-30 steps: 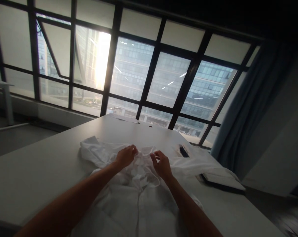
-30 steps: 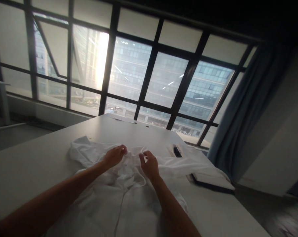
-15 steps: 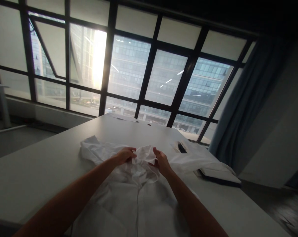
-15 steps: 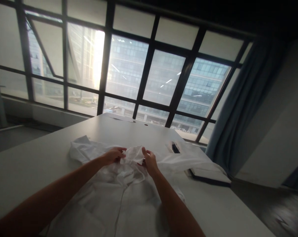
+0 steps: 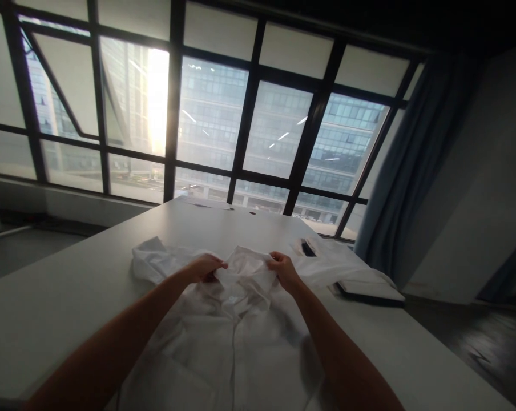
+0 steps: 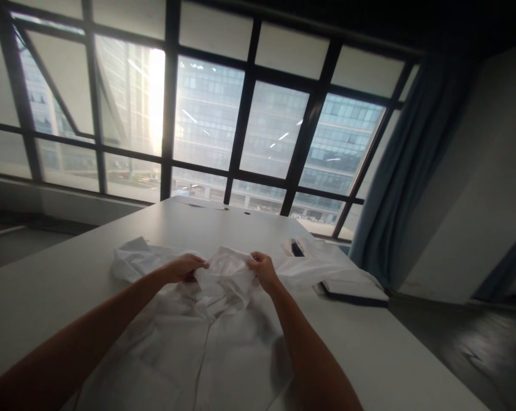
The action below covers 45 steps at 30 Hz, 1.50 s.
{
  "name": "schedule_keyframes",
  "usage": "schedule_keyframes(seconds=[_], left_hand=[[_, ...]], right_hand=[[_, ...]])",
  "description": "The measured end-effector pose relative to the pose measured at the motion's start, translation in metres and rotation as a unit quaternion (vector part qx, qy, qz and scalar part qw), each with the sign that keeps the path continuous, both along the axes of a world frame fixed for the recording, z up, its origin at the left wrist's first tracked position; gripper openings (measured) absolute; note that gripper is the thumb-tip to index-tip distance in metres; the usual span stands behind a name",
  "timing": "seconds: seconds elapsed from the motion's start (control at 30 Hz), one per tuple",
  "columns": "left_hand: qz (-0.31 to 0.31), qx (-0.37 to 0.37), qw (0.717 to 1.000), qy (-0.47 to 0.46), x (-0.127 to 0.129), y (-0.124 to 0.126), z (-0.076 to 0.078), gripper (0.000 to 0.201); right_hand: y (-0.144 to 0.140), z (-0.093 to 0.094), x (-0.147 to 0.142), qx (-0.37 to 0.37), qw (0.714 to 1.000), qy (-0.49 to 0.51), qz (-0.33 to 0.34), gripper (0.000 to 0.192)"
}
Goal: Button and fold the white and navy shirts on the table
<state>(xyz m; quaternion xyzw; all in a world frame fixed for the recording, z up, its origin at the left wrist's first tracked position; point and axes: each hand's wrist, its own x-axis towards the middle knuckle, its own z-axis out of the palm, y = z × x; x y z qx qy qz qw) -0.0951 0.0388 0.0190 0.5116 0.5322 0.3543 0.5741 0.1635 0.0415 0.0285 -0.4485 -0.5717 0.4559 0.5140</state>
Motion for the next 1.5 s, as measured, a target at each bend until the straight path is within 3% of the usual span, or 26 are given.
schedule_keyframes(seconds=[0.13,0.2,0.3,0.37,0.43,0.5,0.57,0.63,0.7,0.73,0.8,0.9,1.0,1.07,1.13,1.2,1.3,1.4,1.5], left_hand=[[0.04,0.107,0.977,0.179,-0.003,-0.001,0.008,0.014],[0.064,0.192,0.944,0.26,-0.001,-0.005,0.013,0.01],[0.117,0.304,0.864,0.383,0.004,-0.014,0.021,0.006],[0.144,0.347,0.807,0.455,0.007,-0.02,0.025,0.009],[0.144,0.365,0.773,0.498,0.009,-0.025,0.028,0.013],[0.136,0.368,0.769,0.504,0.01,-0.025,0.028,0.013],[0.137,0.353,0.809,0.45,0.011,-0.023,0.027,0.01],[0.129,0.301,0.89,0.316,0.013,-0.018,0.024,0.01],[0.105,0.23,0.957,0.142,0.014,-0.014,0.022,0.022],[0.092,0.207,0.972,0.064,0.014,-0.013,0.021,0.03],[0.068,0.225,0.971,-0.037,0.013,-0.012,0.019,0.046],[0.025,0.396,0.918,-0.012,0.01,-0.016,0.015,0.071],[-0.031,0.546,0.815,0.194,0.011,-0.023,0.012,0.073],[-0.066,0.568,0.757,0.317,0.014,-0.026,0.01,0.059],[-0.083,0.561,0.732,0.378,0.019,-0.027,0.007,0.041],[-0.083,0.552,0.728,0.398,0.024,-0.026,0.005,0.027],[-0.066,0.535,0.739,0.404,0.028,-0.022,0.003,0.025],[-0.035,0.496,0.784,0.372,0.029,-0.016,0.0,0.027],[-0.007,0.456,0.834,0.311,0.03,-0.012,-0.001,0.025]], right_hand=[[0.003,0.002,0.013,0.022,0.978,-0.18,-0.107,0.011],[0.001,0.004,0.012,0.056,0.927,-0.323,-0.184,0.007],[-0.006,0.01,0.003,0.111,0.821,-0.5,-0.253,0.02],[-0.008,0.013,-0.002,0.115,0.792,-0.543,-0.254,0.022],[-0.008,0.014,-0.002,0.097,0.799,-0.541,-0.243,0.016],[-0.005,0.014,0.002,0.079,0.818,-0.512,-0.249,0.01],[-0.002,0.013,0.007,0.081,0.843,-0.465,-0.257,0.008],[0.001,0.013,0.01,0.074,0.89,-0.379,-0.243,0.005],[0.001,0.013,0.011,0.021,0.953,-0.24,-0.181,0.005],[0.0,0.013,0.011,-0.016,0.977,-0.162,-0.138,0.01],[-0.004,0.015,0.009,-0.073,0.995,-0.032,-0.053,0.02],[-0.013,0.022,0.006,-0.091,0.993,0.069,0.023,0.031],[-0.021,0.029,0.005,-0.098,0.986,0.118,0.068,0.049],[-0.026,0.033,0.004,-0.107,0.981,0.128,0.101,0.059],[-0.028,0.034,0.002,-0.095,0.977,0.147,0.122,0.06],[-0.026,0.032,-0.001,-0.049,0.975,0.176,0.129,0.059],[-0.021,0.022,-0.008,0.076,0.98,0.147,0.11,0.061],[-0.022,0.01,-0.017,0.236,0.971,-0.03,0.006,0.047],[-0.032,0.002,-0.028,0.34,0.902,-0.257,-0.068,0.025]])
